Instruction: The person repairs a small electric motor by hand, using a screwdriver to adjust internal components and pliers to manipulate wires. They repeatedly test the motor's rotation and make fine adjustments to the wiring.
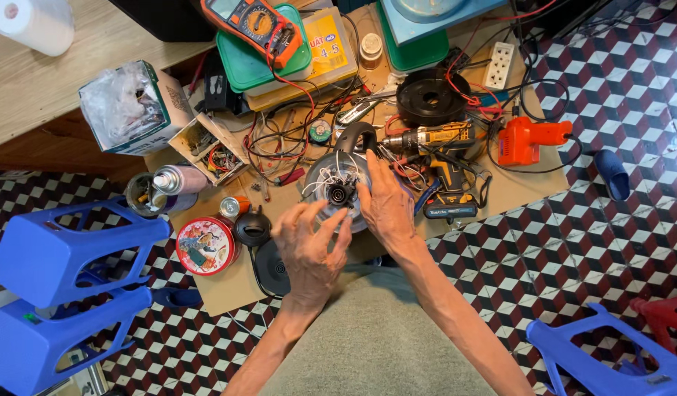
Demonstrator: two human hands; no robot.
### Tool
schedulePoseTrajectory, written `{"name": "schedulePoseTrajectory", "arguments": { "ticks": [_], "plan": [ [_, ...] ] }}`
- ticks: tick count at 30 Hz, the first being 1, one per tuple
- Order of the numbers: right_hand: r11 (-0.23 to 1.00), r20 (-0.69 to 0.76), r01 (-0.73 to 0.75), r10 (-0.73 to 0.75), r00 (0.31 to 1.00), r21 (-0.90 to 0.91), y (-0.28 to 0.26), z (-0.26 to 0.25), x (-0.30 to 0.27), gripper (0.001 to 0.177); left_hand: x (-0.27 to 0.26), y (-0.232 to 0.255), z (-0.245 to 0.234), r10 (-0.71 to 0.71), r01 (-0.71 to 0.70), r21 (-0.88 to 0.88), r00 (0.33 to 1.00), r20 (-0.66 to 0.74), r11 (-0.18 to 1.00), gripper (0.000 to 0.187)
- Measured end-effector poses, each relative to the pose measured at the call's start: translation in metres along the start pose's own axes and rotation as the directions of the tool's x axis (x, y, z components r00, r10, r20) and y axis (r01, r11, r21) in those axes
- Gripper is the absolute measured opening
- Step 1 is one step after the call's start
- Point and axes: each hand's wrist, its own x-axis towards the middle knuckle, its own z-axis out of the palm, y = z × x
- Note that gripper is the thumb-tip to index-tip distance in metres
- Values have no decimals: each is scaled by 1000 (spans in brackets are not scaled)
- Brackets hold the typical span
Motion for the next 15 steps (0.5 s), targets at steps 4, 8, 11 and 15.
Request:
{"name": "schedulePoseTrajectory", "arguments": {
  "ticks": [4,8,11,15],
  "plan": [
    [1000,11,0,0,1000,1,0,1,1,61,1,-10,34,-196,207,-97,975,107,974,38],
    [1000,-6,-24,24,1000,2,1,3,0,63,8,-14,57,-293,297,-106,955,55,949,38],
    [999,-20,-32,33,999,15,2,6,0,63,7,-17,63,-308,314,-134,949,65,940,40],
    [1000,-26,0,1,1000,23,1,4,-1,63,12,-23,72,-283,286,-124,958,44,950,38]
  ]
}}
